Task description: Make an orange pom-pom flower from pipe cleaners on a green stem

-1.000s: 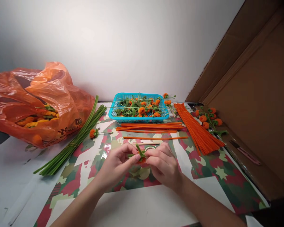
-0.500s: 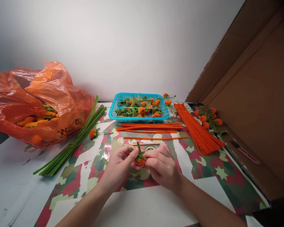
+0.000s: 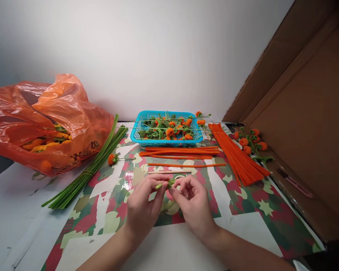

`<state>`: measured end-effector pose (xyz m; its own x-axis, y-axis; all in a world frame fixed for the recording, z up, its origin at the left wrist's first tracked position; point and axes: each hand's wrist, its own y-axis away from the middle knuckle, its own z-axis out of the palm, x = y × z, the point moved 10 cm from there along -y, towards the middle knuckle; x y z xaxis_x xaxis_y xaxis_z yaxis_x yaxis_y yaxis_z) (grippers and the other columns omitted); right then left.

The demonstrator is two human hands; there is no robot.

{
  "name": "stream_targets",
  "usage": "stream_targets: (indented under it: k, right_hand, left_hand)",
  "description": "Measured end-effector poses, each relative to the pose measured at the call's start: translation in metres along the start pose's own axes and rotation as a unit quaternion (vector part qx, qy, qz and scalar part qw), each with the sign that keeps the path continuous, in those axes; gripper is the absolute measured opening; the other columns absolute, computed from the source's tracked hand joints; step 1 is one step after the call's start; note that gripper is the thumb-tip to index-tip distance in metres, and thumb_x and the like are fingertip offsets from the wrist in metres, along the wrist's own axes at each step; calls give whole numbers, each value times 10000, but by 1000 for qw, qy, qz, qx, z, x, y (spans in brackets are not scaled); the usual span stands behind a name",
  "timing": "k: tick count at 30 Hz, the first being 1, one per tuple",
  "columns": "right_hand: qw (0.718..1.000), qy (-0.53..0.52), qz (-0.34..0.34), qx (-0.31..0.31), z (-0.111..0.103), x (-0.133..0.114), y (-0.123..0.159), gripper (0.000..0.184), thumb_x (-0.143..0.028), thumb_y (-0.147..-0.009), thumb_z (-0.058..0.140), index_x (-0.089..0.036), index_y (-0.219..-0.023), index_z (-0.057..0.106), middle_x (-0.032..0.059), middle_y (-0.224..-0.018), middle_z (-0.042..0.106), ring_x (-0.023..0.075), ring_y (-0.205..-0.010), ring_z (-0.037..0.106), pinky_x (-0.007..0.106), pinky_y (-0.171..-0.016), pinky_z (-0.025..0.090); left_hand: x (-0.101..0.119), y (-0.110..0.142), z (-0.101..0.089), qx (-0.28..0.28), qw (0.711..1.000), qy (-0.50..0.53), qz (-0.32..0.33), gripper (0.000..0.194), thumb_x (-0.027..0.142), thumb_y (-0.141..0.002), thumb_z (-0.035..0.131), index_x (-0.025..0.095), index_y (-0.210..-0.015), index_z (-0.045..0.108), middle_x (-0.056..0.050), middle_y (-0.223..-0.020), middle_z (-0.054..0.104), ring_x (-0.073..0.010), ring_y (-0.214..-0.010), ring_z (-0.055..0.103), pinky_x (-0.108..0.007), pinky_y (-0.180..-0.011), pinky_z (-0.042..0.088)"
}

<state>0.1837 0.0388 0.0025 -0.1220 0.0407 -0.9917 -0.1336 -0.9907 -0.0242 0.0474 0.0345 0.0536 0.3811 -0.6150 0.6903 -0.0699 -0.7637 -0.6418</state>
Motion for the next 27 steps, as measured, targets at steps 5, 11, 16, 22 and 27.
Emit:
stream_targets:
  k: [5, 11, 16, 22, 27]
  right_hand:
    - [944, -212, 249, -47, 14, 40, 6, 461, -320, -589, 829, -195, -659, 391, -60, -632, 468, 58, -548, 398, 191, -512, 313]
    - [872, -292, 363, -152, 39, 52, 20, 381, -234, -573, 796, -196, -705, 440, -85, -594, 365, 48, -510, 282, 189, -487, 267]
    - [999, -7, 42, -33, -1, 9, -8, 182, -244, -704, 726, -202, -760, 558, -12, -740, 589, 113, -612, 476, 243, -540, 379]
    - [887, 292, -357, 16, 8, -61, 15, 115, -113, -826, 617, -212, -806, 672, 28, -754, 659, 167, -737, 561, 290, -642, 458]
    - [838, 372, -398, 7, 20, -63, 20, 123, -130, -868, 584, -198, -865, 686, 42, -767, 679, 164, -705, 552, 298, -627, 432]
  left_hand:
    - [19, 2, -1, -1, 993, -62, 102, 210, 8, -808, 588, 215, -841, 579, -64, -936, 735, -191, -865, 708, -295, -731, 588]
    - [12, 0, -3, -1, 997, -21, 71, 134, 84, -830, 596, 212, -790, 608, -65, -937, 748, -190, -832, 714, -291, -694, 599]
    - [-43, 2, 5, 26, 967, 143, -209, 129, 280, -862, 613, 182, -779, 627, -60, -891, 708, -180, -795, 686, -277, -650, 592]
    - [-54, 8, 10, 14, 940, 172, -295, 182, 346, -819, 661, 171, -773, 646, -34, -789, 690, -165, -720, 658, -265, -647, 573]
    - [-47, 6, 7, 5, 961, 129, -244, 149, 317, -840, 640, 185, -772, 650, -49, -867, 706, -180, -780, 675, -274, -666, 580]
